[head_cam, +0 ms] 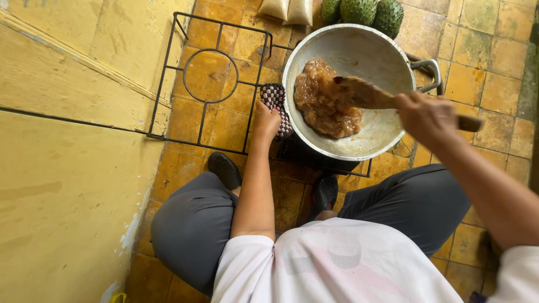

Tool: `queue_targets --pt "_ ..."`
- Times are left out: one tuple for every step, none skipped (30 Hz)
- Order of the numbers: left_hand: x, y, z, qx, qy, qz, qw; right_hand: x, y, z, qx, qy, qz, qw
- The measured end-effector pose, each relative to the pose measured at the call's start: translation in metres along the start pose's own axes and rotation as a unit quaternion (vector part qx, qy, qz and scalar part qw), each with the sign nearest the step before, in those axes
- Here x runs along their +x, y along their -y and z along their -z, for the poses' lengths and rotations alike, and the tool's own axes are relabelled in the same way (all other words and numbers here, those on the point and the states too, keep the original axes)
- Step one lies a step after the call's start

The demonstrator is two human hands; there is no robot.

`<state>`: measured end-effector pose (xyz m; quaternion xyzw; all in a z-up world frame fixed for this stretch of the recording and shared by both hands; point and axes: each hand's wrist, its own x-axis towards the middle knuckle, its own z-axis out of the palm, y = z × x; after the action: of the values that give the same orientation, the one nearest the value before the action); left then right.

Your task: Stirring a thick brown paste in a pan with a wooden spatula

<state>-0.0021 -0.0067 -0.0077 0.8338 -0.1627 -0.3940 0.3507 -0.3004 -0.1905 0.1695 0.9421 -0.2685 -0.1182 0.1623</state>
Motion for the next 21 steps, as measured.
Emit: queue_targets --pt "-0.005 -0.004 0.004 -0.008 0.007 0.002 1.0 -0.005 -0.013 0.007 -0.015 0.079 -0.039 0.996" --pt "-0.009 -0.009 0.008 -0.014 0.015 0.001 1.0 -0.011 -0.027 0.015 -0.03 0.157 -0.081 0.984" --pt "-0.003 -0.002 0.004 -0.014 0.017 0.002 1.0 -0.013 -0.035 0.013 -0.03 0.159 -0.082 0.983" --pt "0.003 0.004 -0.001 -0.01 0.003 -0.01 1.0 -0.016 -0.043 0.01 -0.043 0.185 -0.102 0.976" --pt "0.009 0.011 -0.005 -0.006 -0.011 -0.022 1.0 -0.019 -0.051 0.008 -0.057 0.212 -0.121 0.968" --pt "0.002 0.004 -0.001 -0.006 -0.01 -0.019 1.0 -0.023 -0.053 0.0 -0.056 0.215 -0.12 0.968" --pt "-0.004 -0.002 0.004 -0.004 0.011 -0.003 1.0 -0.026 -0.053 -0.009 -0.086 0.243 -0.116 0.959" --pt "-0.01 -0.007 0.01 -0.003 0.031 0.015 0.999 -0.028 -0.053 -0.017 -0.116 0.27 -0.11 0.95" --pt "-0.007 -0.004 0.007 -0.003 0.032 0.019 0.999 -0.032 -0.047 -0.021 -0.116 0.272 -0.107 0.949" --pt "-0.005 0.0 0.005 -0.01 0.023 -0.005 1.0 -0.034 -0.041 -0.026 -0.056 0.315 -0.117 0.94" --pt "-0.002 0.004 0.003 -0.017 0.014 -0.03 0.999 -0.036 -0.036 -0.03 0.002 0.357 -0.127 0.926" --pt "-0.003 0.003 0.002 -0.018 0.015 -0.023 0.999 -0.039 -0.025 -0.041 0.001 0.361 -0.122 0.924" --pt "-0.003 0.002 0.002 0.001 0.022 -0.015 1.0 -0.043 -0.015 -0.052 0.057 0.362 -0.127 0.922" --pt "-0.002 -0.001 0.004 0.02 0.025 -0.01 0.999 -0.045 -0.005 -0.062 0.114 0.357 -0.133 0.917" --pt "-0.002 0.0 0.003 0.02 0.024 -0.006 1.0 -0.037 0.011 -0.064 0.114 0.359 -0.129 0.917" --pt "0.0 0.0 0.002 0.02 0.02 -0.007 1.0 -0.031 0.027 -0.065 0.181 0.371 -0.142 0.9" --pt "0.0 -0.001 0.001 0.021 0.015 -0.009 1.0 -0.026 0.043 -0.066 0.247 0.381 -0.155 0.877" --pt "0.001 0.003 -0.001 0.022 0.013 -0.008 1.0 -0.025 0.054 -0.093 0.248 0.38 -0.153 0.878" --pt "0.002 0.007 -0.003 0.023 0.004 -0.027 0.999 -0.024 0.065 -0.12 0.335 0.345 -0.172 0.86" --pt "0.002 0.012 -0.004 0.025 -0.006 -0.046 0.999 -0.022 0.078 -0.146 0.42 0.307 -0.189 0.833" --pt "0.002 0.014 -0.003 0.026 -0.008 -0.044 0.999 -0.012 0.091 -0.135 0.421 0.308 -0.186 0.833"
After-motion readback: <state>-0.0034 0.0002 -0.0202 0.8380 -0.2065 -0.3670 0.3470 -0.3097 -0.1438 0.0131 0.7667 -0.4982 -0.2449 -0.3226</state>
